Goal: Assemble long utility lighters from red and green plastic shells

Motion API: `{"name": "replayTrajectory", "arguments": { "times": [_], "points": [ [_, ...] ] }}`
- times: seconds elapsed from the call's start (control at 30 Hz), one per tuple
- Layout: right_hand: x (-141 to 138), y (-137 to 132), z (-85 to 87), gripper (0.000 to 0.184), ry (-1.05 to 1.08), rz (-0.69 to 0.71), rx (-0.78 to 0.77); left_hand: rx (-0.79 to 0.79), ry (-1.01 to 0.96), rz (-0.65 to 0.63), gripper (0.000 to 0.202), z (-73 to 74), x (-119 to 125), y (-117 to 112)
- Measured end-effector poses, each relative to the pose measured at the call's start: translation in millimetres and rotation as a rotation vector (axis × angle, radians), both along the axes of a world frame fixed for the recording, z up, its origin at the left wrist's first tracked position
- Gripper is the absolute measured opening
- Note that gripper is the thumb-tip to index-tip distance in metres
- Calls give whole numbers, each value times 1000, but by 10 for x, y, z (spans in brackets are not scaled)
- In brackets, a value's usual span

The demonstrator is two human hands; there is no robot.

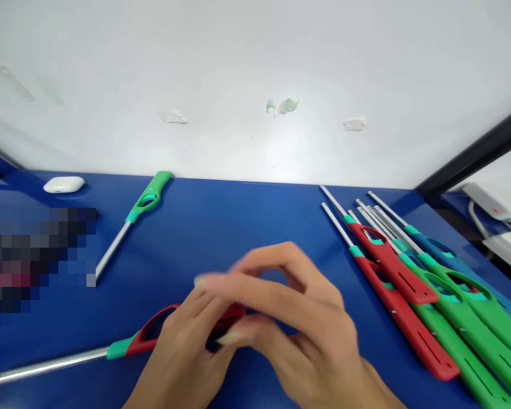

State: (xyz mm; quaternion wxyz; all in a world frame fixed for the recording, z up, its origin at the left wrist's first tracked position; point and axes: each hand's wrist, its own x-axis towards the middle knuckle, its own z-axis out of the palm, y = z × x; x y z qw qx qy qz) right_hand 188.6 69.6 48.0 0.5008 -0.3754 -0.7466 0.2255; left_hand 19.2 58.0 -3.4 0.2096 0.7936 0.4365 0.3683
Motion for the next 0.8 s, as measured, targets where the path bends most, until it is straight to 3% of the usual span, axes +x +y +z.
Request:
{"name": "replayTrajectory", "arguments": {
  "times": [0.1, 0.23, 0.4, 0.5, 0.57, 0.67, 0.8],
  "points": [
    [7, -1, -2, 42, -10, 37, -74, -28, 10, 19, 44, -5, 5, -3],
    [16, 14, -21, 31, 63, -51, 30, -65, 17, 5, 48, -11, 14, -10],
    [51, 18, 16, 36, -30, -6, -50, -106, 33, 23, 51, 28, 8, -10],
    [50, 7, 35, 23, 76, -72, 7, -115, 38, 19, 53, 53, 0, -10],
    [42, -5, 31, 22, 36, -97, 18, -105, 38, 24, 54, 65, -1, -9],
    [24, -21, 11, 32, -12, -28, -41, -128, 56, 27, 47, 75, 7, -2],
    [0, -25, 1, 24, 96, -56, 3, -150, 55, 27, 39, 78, 21, 11]
  ]
}}
